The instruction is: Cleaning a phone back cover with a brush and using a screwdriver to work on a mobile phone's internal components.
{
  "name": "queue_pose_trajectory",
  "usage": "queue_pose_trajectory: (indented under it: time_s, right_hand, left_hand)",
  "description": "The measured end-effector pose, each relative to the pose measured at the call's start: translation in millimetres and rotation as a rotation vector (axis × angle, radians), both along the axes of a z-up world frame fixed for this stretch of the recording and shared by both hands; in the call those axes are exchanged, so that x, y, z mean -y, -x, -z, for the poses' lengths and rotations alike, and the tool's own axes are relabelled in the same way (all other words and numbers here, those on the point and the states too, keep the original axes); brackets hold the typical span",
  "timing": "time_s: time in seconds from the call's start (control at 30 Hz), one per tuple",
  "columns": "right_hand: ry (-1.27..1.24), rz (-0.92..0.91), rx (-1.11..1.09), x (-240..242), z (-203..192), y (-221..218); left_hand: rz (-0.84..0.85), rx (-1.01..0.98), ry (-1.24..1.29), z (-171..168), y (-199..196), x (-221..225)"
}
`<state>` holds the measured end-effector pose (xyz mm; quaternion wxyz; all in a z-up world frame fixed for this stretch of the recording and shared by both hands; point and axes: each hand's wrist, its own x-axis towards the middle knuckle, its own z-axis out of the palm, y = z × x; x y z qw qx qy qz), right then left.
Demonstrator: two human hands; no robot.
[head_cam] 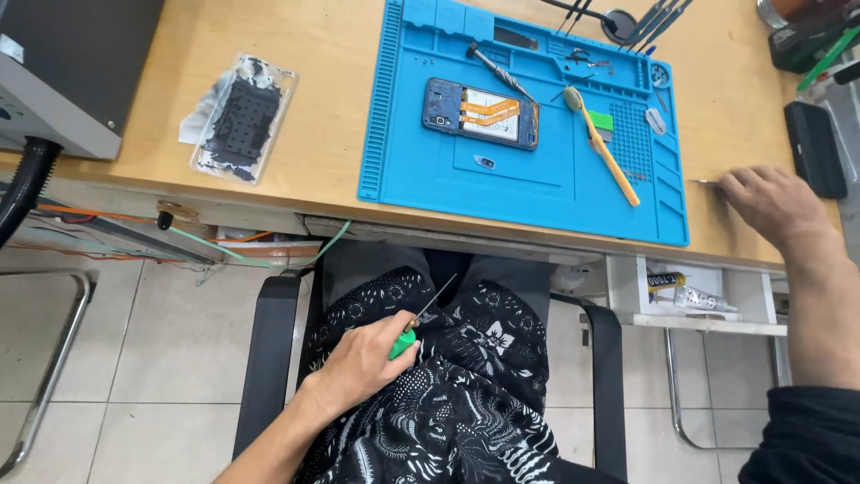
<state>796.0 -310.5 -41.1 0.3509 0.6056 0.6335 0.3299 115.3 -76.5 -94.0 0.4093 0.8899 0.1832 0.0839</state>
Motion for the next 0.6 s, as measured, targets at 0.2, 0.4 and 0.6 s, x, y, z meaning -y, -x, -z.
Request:
queue_pose_trajectory:
  time_s: [0.2,0.4,0.6]
  right_hand:
    - [-0.823,0.258,-1.186,74,37,24]
    - [-1.332,0.107,-1.786,41,25,262]
    - [-0.575,-0.063,-2.111,-27,-10,425]
  left_hand:
    - [0.024,0.111,0.046,-11,3,-1]
    - [0.223,0.045,0.402,-46,1,5]
    - [0.287,0.241,0.611,-55,2,16]
